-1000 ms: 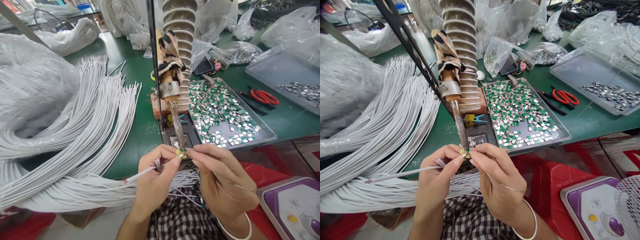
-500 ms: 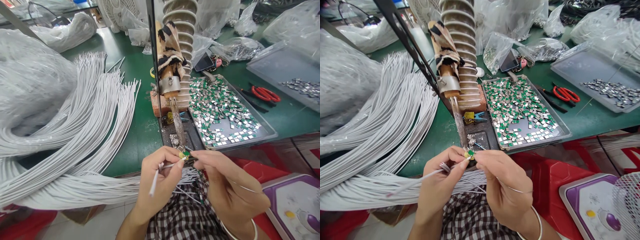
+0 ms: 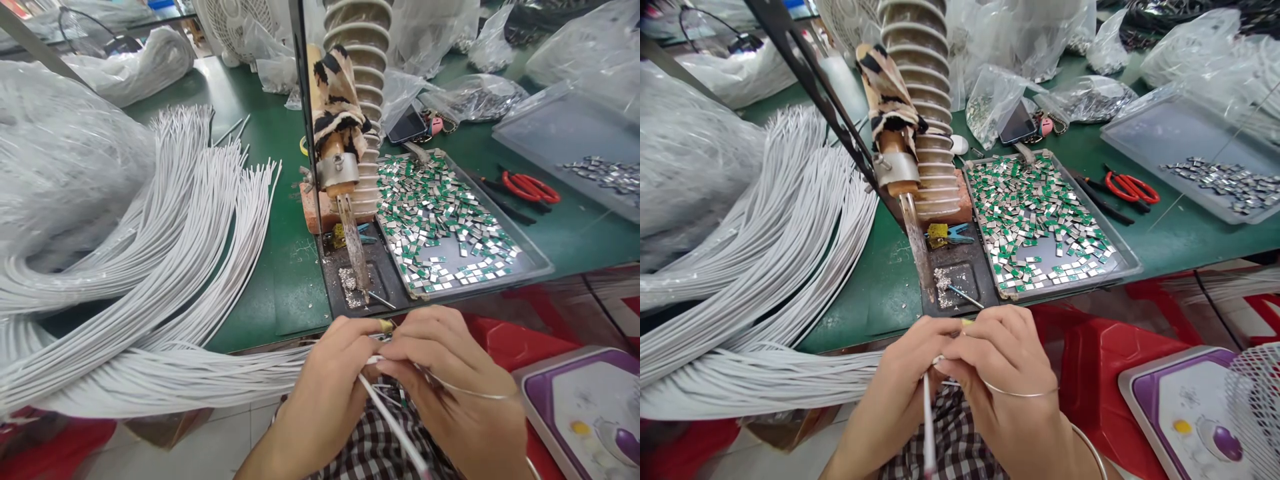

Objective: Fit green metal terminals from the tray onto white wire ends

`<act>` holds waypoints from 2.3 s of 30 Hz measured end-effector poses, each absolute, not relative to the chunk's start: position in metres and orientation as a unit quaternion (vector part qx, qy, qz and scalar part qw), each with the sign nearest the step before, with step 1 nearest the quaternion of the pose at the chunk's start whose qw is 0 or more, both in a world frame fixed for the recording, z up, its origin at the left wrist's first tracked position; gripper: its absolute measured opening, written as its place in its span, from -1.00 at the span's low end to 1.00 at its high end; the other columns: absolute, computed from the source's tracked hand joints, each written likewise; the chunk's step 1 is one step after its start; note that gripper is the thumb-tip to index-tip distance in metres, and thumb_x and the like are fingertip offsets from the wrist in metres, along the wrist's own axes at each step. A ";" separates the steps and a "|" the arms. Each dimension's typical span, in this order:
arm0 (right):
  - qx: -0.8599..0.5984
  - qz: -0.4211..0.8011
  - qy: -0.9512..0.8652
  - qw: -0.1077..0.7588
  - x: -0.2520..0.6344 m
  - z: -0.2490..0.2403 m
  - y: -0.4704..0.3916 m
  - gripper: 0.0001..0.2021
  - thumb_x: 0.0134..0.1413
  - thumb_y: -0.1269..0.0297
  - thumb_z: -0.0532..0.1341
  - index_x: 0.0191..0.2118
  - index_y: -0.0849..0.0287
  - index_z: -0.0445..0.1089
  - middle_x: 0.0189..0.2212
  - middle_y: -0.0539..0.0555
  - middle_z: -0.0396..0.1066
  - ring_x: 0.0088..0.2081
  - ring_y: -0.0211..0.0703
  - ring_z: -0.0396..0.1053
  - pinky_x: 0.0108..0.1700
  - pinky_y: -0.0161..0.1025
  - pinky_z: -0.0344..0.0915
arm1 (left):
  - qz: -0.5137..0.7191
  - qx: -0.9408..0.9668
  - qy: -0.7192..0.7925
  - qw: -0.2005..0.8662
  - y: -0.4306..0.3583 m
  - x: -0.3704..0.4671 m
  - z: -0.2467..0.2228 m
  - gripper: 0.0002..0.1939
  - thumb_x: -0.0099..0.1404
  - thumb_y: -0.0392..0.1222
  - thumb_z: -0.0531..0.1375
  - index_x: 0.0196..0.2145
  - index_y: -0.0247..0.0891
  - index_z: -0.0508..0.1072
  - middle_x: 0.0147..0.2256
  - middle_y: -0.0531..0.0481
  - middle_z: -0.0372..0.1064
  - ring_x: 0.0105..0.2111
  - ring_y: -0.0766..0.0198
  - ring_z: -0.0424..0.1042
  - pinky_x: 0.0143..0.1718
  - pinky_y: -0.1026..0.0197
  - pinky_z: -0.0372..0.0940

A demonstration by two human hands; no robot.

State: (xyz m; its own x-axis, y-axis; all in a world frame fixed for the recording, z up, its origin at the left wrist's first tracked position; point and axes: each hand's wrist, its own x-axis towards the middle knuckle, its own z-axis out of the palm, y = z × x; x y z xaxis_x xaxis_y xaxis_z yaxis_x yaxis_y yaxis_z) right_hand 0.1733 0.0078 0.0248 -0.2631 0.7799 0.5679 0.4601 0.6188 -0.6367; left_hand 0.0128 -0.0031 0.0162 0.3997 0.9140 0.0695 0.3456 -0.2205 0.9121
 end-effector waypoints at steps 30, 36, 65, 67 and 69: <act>-0.644 -0.010 -0.741 0.189 0.215 0.005 0.081 -0.85 0.13 0.33 0.17 -0.41 0.19 0.44 -0.41 0.17 0.45 -0.27 0.11 0.37 -0.26 -0.05 0.23 | 0.480 0.598 0.434 0.472 0.005 0.009 -0.001 -0.90 0.36 -0.30 0.21 -0.28 -0.18 0.54 -0.34 0.04 0.37 -0.32 0.32 0.34 -0.32 0.32 0.20; -0.641 -0.010 -0.734 0.225 0.218 0.001 0.084 -0.85 0.14 0.43 0.12 -0.34 0.22 0.44 -0.41 0.15 0.49 -0.33 0.04 0.42 -0.32 -0.11 0.26 | 0.488 0.543 0.472 0.493 0.006 0.014 -0.002 -0.86 0.40 -0.28 0.15 -0.28 -0.18 0.50 -0.22 0.03 0.54 -0.21 0.33 0.47 -0.22 0.36 0.28; -0.483 0.400 -0.568 0.534 0.160 0.021 0.029 -0.92 0.07 0.46 0.27 -0.33 0.15 0.49 -0.58 -0.09 0.51 -0.59 -0.35 0.48 -0.51 -0.50 0.47 | 0.543 0.450 0.511 0.491 0.016 0.021 0.011 -0.85 0.23 -0.39 0.25 -0.49 -0.24 0.48 -0.35 0.06 0.57 -0.38 0.36 0.50 -0.35 0.38 0.34; -0.482 0.399 -0.569 0.533 0.160 0.020 0.029 -0.92 0.08 0.45 0.27 -0.32 0.15 0.49 -0.58 -0.09 0.51 -0.59 -0.35 0.48 -0.52 -0.50 0.46 | 0.542 0.455 0.508 0.491 0.016 0.020 0.012 -0.84 0.23 -0.40 0.25 -0.49 -0.24 0.47 -0.36 0.07 0.56 -0.39 0.37 0.49 -0.36 0.39 0.33; -0.484 0.399 -0.570 0.530 0.159 0.020 0.028 -0.93 0.08 0.44 0.27 -0.30 0.14 0.48 -0.58 -0.08 0.51 -0.59 -0.33 0.48 -0.53 -0.48 0.46 | 0.539 0.462 0.506 0.490 0.016 0.019 0.013 -0.84 0.23 -0.40 0.25 -0.49 -0.25 0.47 -0.37 0.06 0.56 -0.40 0.37 0.49 -0.36 0.39 0.34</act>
State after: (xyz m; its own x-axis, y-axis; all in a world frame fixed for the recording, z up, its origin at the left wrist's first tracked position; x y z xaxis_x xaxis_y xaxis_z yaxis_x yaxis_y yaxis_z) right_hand 0.1595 0.0283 0.0199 0.0309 0.9754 0.2181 0.1281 0.2126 -0.9687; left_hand 0.0189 0.0160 0.0131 -0.0934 0.9956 0.0029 -0.0614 -0.0086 0.9981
